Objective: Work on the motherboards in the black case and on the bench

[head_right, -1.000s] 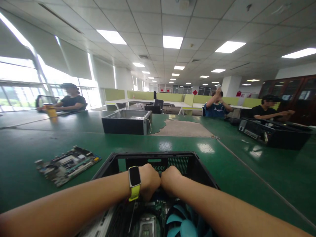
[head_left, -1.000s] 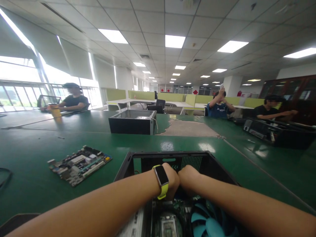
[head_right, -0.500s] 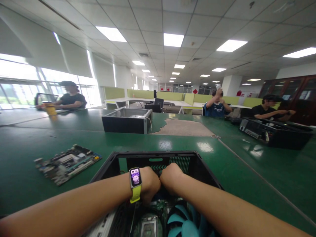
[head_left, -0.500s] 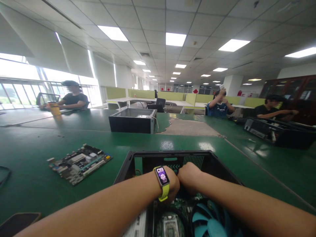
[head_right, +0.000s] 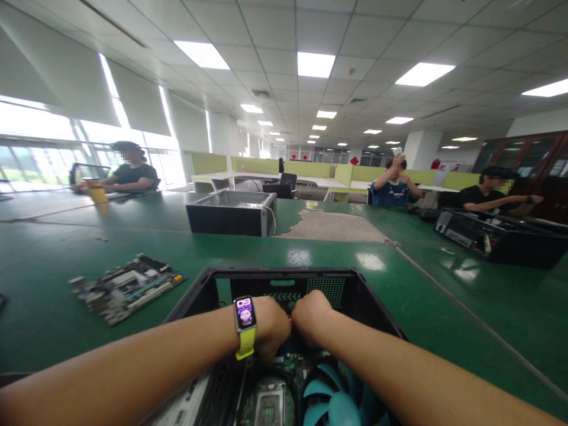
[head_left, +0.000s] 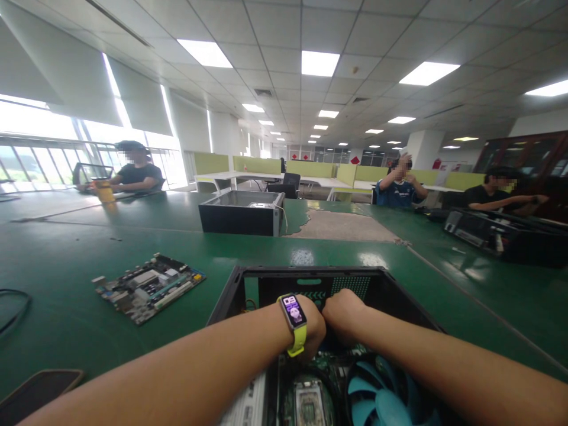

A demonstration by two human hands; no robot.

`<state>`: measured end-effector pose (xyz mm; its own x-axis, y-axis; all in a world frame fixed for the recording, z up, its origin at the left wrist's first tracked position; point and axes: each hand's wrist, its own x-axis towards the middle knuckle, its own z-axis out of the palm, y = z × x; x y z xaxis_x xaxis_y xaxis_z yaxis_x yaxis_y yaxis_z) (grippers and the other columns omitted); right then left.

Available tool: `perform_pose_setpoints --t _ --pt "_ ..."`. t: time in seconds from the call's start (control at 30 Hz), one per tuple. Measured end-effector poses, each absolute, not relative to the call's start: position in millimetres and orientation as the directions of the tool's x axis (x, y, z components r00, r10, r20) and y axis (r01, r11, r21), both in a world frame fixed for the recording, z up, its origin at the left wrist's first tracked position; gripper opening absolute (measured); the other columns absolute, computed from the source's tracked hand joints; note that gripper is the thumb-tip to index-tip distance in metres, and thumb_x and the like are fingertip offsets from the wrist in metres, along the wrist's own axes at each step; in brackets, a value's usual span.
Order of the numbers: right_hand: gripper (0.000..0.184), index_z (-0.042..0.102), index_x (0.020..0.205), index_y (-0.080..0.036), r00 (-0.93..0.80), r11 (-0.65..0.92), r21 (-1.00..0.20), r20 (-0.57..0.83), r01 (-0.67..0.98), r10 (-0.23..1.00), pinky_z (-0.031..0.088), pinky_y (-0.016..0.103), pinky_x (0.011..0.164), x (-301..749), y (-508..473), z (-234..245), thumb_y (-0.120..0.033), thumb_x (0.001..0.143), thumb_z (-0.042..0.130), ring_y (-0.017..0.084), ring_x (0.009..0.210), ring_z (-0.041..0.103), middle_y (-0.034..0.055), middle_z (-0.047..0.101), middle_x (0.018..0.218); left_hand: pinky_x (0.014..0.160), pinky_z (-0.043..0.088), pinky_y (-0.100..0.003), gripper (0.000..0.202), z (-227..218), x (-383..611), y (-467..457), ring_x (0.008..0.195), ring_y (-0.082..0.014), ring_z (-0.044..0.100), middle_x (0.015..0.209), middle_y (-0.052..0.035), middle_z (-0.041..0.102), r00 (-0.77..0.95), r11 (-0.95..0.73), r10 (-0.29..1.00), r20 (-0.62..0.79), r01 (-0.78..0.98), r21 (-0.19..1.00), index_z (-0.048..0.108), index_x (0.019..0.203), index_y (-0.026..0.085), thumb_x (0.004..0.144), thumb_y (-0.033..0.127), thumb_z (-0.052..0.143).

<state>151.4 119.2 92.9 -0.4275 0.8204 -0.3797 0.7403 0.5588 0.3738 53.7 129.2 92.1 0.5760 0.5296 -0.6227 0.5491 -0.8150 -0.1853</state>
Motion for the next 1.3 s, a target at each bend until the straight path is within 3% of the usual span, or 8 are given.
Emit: perform_pose_setpoints --t 0.27,0.47,1.07,1.3 --pt "0.035 0.071 0.094 -0.015 -0.392 0.533 0.386 -0.388 0.753 0.834 0.053 0.037 0.078 153 120 93 -0.022 0.06 0.075 0.029 0.093 0.068 0.0157 0.071 0.096 0.06 0.05 -0.033 0.025 104 54 123 0.062 -0.0227 0.063 0.077 -0.0106 0.074 0.571 -0.828 0.515 -0.64 0.526 -0.197 0.075 0.073 0.012 0.053 0.025 0.077" --pt "0.037 0.071 0.097 -0.014 -0.366 0.526 0.386 -0.416 0.758 0.832 0.052 0.037 0.079 153 120 97 -0.022 0.06 0.075 0.03 0.095 0.067 0.0171 0.071 0.099 0.062 0.05 -0.028 0.019 109 57 122 0.063 -0.0201 0.064 0.076 -0.0073 0.074 0.566 -0.833 0.497 -0.658 0.523 -0.179 0.073 0.07 0.013 0.053 0.021 0.076" --pt "0.044 0.069 0.101 -0.015 -0.335 0.509 0.368 -0.442 0.778 0.832 0.052 0.04 0.081 152 121 99 -0.024 0.059 0.077 0.032 0.099 0.065 0.0182 0.069 0.103 0.065 0.05 -0.028 0.031 121 57 115 0.074 -0.0225 0.066 0.09 -0.011 0.074 0.559 -0.842 0.489 -0.669 0.504 -0.194 0.074 0.087 0.01 0.058 0.018 0.074" --pt "0.042 0.07 0.101 -0.015 -0.338 0.511 0.362 -0.444 0.779 0.83 0.052 0.04 0.081 151 121 98 -0.022 0.06 0.076 0.032 0.1 0.065 0.0183 0.069 0.104 0.062 0.049 -0.027 0.027 119 58 116 0.073 -0.0219 0.065 0.089 -0.0119 0.074 0.563 -0.851 0.47 -0.68 0.492 -0.181 0.073 0.081 0.009 0.055 0.016 0.075"
